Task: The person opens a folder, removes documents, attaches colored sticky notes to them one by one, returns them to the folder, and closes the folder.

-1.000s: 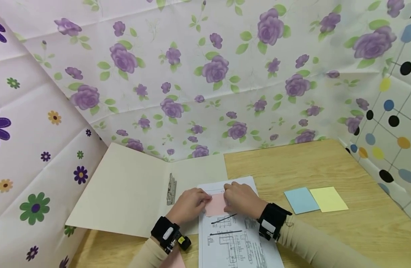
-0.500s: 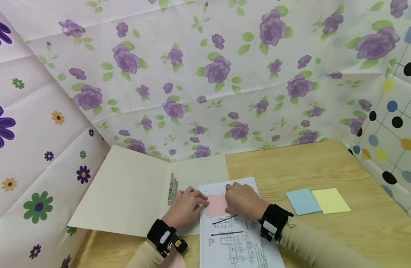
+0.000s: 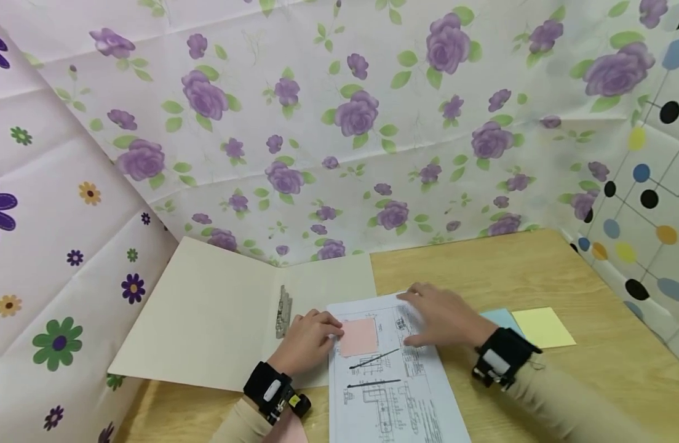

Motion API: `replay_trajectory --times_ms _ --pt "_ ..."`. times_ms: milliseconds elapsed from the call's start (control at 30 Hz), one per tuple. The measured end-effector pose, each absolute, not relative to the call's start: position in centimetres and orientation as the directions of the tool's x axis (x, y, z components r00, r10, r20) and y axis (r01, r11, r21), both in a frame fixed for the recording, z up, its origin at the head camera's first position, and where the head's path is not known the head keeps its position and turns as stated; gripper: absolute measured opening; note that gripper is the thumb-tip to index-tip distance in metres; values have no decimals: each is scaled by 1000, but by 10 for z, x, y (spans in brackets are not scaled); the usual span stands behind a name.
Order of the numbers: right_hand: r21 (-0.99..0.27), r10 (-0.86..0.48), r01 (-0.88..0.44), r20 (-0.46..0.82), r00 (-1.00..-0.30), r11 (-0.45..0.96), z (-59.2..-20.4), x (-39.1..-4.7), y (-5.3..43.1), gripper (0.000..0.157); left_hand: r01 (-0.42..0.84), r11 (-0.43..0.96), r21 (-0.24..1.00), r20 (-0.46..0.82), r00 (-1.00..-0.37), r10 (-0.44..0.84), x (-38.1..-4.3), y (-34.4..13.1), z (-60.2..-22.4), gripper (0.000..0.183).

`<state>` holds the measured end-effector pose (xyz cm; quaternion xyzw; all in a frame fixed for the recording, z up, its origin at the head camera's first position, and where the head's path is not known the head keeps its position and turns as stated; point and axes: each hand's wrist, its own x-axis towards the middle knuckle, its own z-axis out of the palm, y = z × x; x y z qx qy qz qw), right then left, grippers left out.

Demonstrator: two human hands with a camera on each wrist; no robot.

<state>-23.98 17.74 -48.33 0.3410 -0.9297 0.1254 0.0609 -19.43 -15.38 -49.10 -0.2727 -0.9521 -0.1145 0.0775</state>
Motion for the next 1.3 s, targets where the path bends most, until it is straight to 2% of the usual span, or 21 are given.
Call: replay_trajectory --times_ms 267,400,533,733,1033,1133,1300 --pt "-171 -587 -604 142 -797 779 -470 -240 284 103 538 821 190 225 -838 497 -196 -152 -491 22" --pt "-190 -585 -584 62 -809 789 -472 -237 313 106 525 829 194 237 -845 479 -196 -154 -491 22" --pt "-184 -600 -587 -21 -800 789 -475 -236 325 99 525 826 203 241 -845 478 -196 -154 -491 22" --pt "-138 -621 -610 -53 -782 780 -479 -238 328 74 525 826 204 232 -846 481 -196 -153 -492 23" --pt "-98 -643 -644 46 -765 759 -488 -246 329 38 528 825 200 230 -844 484 -195 -151 -491 22" --pt "-94 -646 -647 42 -762 757 -487 -247 329 38 529 824 203 226 -844 486 -196 -151 -490 22" --pt "-99 -660 -658 19 -751 746 -483 -246 327 51 513 830 218 208 -855 474 -195 -151 -489 23"
